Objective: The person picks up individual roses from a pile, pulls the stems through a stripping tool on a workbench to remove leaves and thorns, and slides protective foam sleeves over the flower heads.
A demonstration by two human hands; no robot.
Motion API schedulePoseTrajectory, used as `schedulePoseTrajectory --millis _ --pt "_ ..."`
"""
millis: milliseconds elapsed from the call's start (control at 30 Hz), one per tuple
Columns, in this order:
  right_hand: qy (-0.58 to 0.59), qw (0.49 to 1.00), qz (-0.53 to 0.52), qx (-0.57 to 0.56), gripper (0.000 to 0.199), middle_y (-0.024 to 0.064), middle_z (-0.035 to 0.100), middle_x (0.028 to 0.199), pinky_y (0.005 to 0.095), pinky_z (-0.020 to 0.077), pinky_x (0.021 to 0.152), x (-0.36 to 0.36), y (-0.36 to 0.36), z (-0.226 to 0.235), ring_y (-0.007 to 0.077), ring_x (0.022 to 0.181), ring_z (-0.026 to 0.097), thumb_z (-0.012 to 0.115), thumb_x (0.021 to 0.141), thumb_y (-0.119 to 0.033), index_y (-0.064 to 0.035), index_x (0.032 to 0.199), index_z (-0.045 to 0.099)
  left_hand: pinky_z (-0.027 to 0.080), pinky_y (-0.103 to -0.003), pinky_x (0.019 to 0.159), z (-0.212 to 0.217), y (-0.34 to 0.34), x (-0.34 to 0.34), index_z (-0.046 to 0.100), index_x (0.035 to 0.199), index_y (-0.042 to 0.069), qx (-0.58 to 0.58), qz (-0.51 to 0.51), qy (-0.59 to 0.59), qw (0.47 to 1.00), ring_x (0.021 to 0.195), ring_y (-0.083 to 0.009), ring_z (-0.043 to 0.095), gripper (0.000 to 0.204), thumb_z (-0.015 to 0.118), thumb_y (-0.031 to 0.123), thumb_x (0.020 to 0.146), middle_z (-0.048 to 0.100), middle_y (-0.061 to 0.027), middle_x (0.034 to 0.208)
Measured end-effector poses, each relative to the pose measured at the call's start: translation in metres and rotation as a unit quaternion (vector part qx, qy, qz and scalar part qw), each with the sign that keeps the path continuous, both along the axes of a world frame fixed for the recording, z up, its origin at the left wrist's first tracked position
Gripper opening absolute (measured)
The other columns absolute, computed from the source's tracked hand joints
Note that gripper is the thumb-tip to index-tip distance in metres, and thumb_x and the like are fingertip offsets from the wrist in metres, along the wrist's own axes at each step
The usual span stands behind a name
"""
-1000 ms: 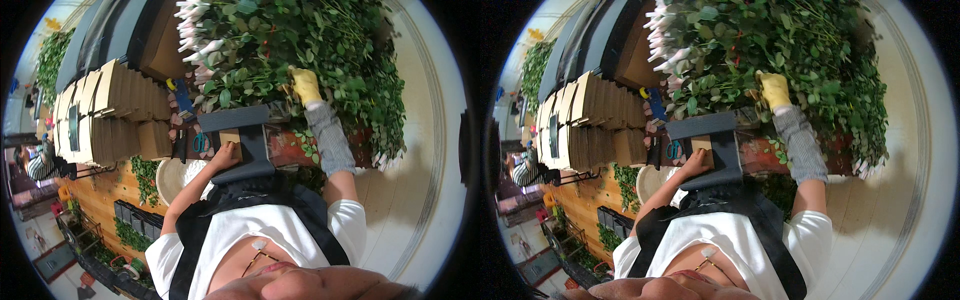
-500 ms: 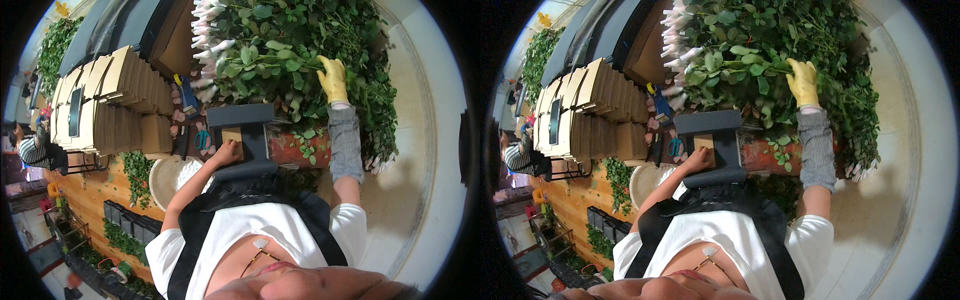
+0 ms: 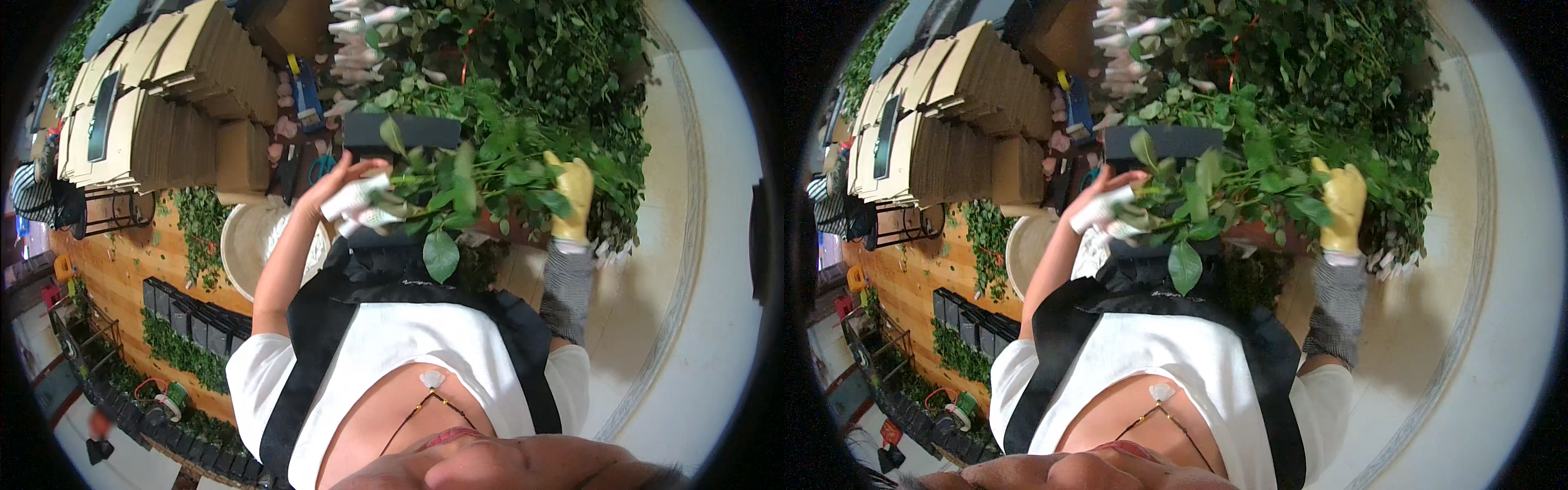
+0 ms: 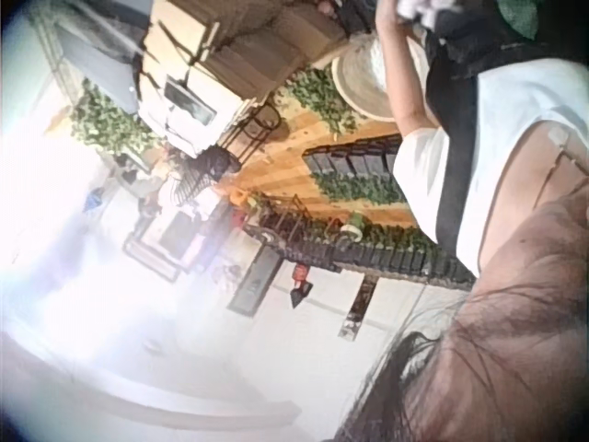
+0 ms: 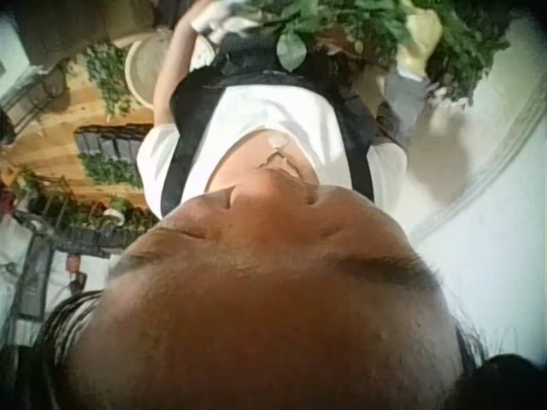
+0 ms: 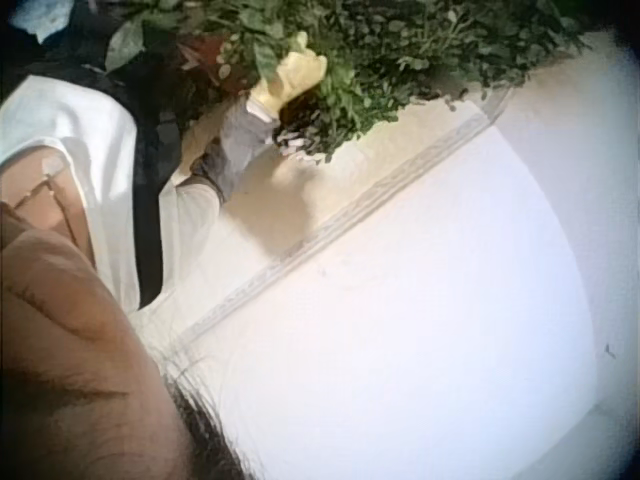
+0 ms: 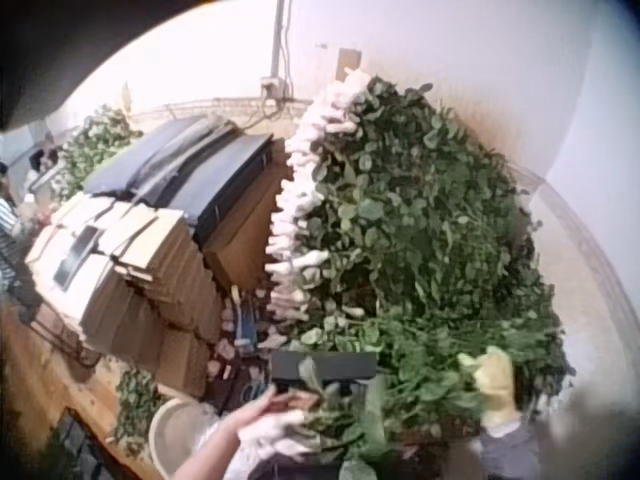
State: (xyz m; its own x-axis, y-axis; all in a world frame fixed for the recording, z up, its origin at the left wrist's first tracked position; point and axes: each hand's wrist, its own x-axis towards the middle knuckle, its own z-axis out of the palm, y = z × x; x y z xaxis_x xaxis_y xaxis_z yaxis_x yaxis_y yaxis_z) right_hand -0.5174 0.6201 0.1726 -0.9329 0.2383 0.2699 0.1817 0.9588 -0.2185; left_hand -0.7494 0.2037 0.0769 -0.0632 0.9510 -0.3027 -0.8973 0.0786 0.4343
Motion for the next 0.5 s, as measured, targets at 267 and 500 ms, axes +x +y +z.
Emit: schedulePoseTrajectory --millis 267,500 --pt "-0.151 0.945 -0.168 0.237 0.039 0.0117 0.068 0.078 0.0390 0.0506 0.087 0.008 -0.025 -0.073 0.0280 0.078 0.067 0.062 0.080 -0.013 -0.0164 0.118 0.069 0.039 -0.038 0.107 -0.013 -0.001 0.027 0.034 0.153 0.007 -0.063 -0.056 0.211 0.974 0.127 -0.0231 0.050 0.077 0.030 0.065 0.102 0.052 -0.0128 0.143" --pt "-0.175 0.906 -0.276 0.269 0.030 0.0102 0.069 0.082 0.0389 0.0491 0.082 -0.005 -0.025 0.000 0.0259 0.079 0.067 0.057 0.087 -0.008 -0.0171 0.113 0.066 0.044 -0.056 0.104 0.016 -0.001 0.025 0.027 0.156 0.015 0.016 -0.017 0.096 0.995 0.132 -0.0391 0.049 0.082 0.041 0.069 0.096 0.040 -0.0169 0.152"
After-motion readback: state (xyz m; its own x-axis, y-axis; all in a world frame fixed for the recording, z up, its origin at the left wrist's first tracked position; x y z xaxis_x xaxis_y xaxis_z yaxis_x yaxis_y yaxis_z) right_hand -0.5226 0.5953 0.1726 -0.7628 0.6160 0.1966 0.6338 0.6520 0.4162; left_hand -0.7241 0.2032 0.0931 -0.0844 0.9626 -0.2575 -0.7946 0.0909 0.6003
